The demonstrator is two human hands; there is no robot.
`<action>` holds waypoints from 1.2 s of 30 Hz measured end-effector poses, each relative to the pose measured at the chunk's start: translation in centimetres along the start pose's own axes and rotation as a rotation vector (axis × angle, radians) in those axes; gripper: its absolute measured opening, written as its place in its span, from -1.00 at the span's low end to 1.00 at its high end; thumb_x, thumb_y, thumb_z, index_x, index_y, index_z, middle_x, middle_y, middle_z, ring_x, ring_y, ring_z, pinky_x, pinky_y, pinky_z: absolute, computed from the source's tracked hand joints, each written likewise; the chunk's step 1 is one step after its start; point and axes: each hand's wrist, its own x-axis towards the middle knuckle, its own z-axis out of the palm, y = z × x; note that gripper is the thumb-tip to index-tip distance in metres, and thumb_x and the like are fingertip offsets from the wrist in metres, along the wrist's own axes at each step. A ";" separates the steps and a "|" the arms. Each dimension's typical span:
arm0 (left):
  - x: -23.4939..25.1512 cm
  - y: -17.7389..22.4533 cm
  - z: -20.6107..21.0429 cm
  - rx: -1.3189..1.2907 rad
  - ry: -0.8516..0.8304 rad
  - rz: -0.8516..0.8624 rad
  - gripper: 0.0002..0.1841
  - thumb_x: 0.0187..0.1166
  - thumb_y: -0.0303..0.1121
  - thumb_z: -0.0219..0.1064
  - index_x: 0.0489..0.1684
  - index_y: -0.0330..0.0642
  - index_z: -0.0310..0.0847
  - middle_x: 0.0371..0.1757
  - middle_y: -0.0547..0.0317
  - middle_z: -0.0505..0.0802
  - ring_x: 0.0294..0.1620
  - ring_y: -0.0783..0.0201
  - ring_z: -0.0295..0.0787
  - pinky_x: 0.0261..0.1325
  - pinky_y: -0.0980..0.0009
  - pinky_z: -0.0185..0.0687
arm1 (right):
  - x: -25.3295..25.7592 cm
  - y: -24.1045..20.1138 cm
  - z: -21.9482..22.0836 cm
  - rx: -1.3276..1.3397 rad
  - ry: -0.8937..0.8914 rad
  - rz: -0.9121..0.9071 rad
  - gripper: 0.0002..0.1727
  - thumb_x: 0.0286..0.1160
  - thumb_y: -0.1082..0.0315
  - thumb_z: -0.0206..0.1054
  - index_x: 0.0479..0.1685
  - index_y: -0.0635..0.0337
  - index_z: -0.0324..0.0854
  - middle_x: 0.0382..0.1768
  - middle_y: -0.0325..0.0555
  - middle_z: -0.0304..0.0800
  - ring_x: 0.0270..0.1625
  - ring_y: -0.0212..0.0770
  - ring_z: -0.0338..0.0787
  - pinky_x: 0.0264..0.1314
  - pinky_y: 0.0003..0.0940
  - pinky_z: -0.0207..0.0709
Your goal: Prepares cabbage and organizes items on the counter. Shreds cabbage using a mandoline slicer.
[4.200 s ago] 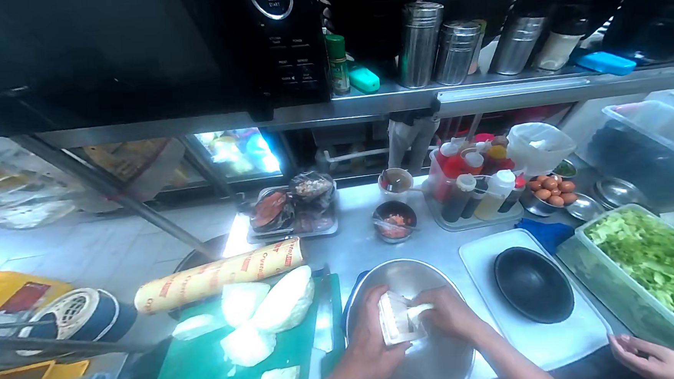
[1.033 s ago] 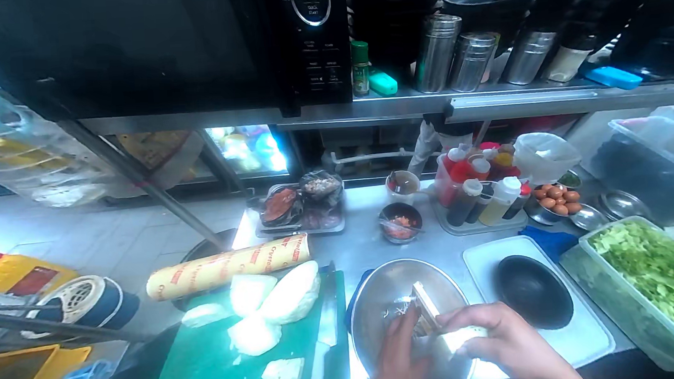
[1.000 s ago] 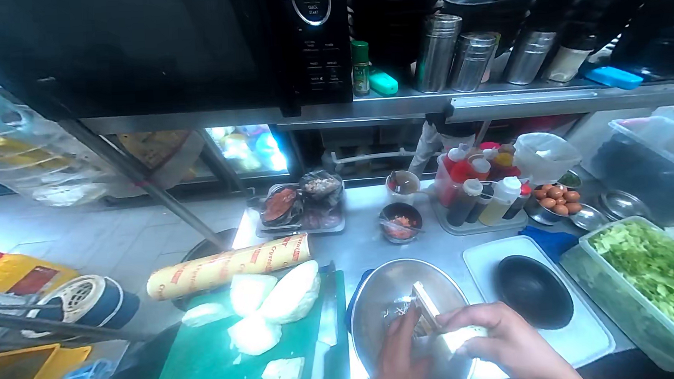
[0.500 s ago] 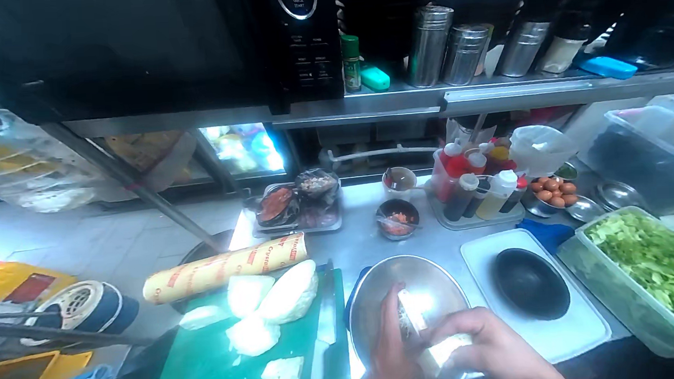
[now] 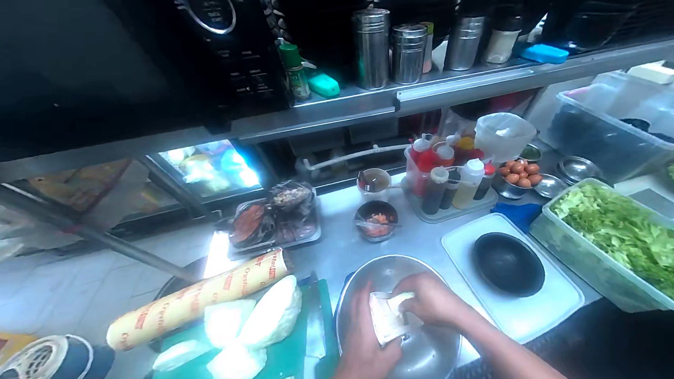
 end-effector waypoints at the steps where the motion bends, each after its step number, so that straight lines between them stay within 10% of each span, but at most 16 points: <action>1: 0.2 -0.1 0.0 0.016 -0.005 0.000 0.28 -0.01 -0.04 0.73 0.86 -0.15 -0.06 0.63 -0.05 0.46 0.64 0.17 0.41 0.63 0.20 0.50 | 0.4 -0.5 -0.1 -0.020 -0.020 -0.011 -0.75 0.38 0.06 0.48 0.02 -0.38 0.85 0.01 -0.47 0.91 0.14 -0.35 0.83 0.31 0.02 0.69; 20: 3.3 1.8 -0.2 0.098 -0.163 0.079 0.17 -0.01 -0.01 0.72 0.78 -0.11 0.12 0.57 0.03 0.53 0.61 0.18 0.44 0.63 0.19 0.50 | -0.6 0.6 -2.5 0.064 0.072 -0.037 -0.77 0.33 0.02 0.55 -0.03 -0.35 0.84 -0.06 -0.55 0.90 0.05 -0.49 0.82 0.23 -0.13 0.72; 26: 2.9 0.9 -0.4 0.101 -0.164 0.056 0.21 -0.05 0.05 0.75 0.78 -0.08 0.12 0.57 0.05 0.54 0.60 0.19 0.45 0.61 0.19 0.52 | 0.1 8.3 4.2 -0.009 -0.075 0.135 -0.72 0.20 0.11 0.58 -0.08 -0.12 0.86 -0.04 -0.14 0.90 0.12 -0.02 0.83 0.27 0.27 0.65; 33: 2.6 0.5 -0.4 0.111 -0.142 0.090 0.18 -0.04 0.08 0.74 0.75 -0.10 0.17 0.54 0.04 0.56 0.57 0.18 0.48 0.59 0.17 0.54 | -0.8 2.1 0.2 0.017 0.060 0.034 -0.76 0.39 -0.02 0.49 0.01 -0.34 0.83 -0.01 -0.48 0.90 0.12 -0.38 0.82 0.32 -0.03 0.68; 36: 2.9 0.6 -0.6 0.111 -0.157 0.077 0.19 -0.05 0.08 0.74 0.75 -0.11 0.16 0.55 0.02 0.55 0.57 0.18 0.48 0.59 0.18 0.54 | 0.0 5.3 2.7 -0.036 -0.013 0.075 -0.75 0.34 0.07 0.50 -0.02 -0.19 0.84 -0.02 -0.24 0.90 0.16 -0.12 0.82 0.35 0.18 0.63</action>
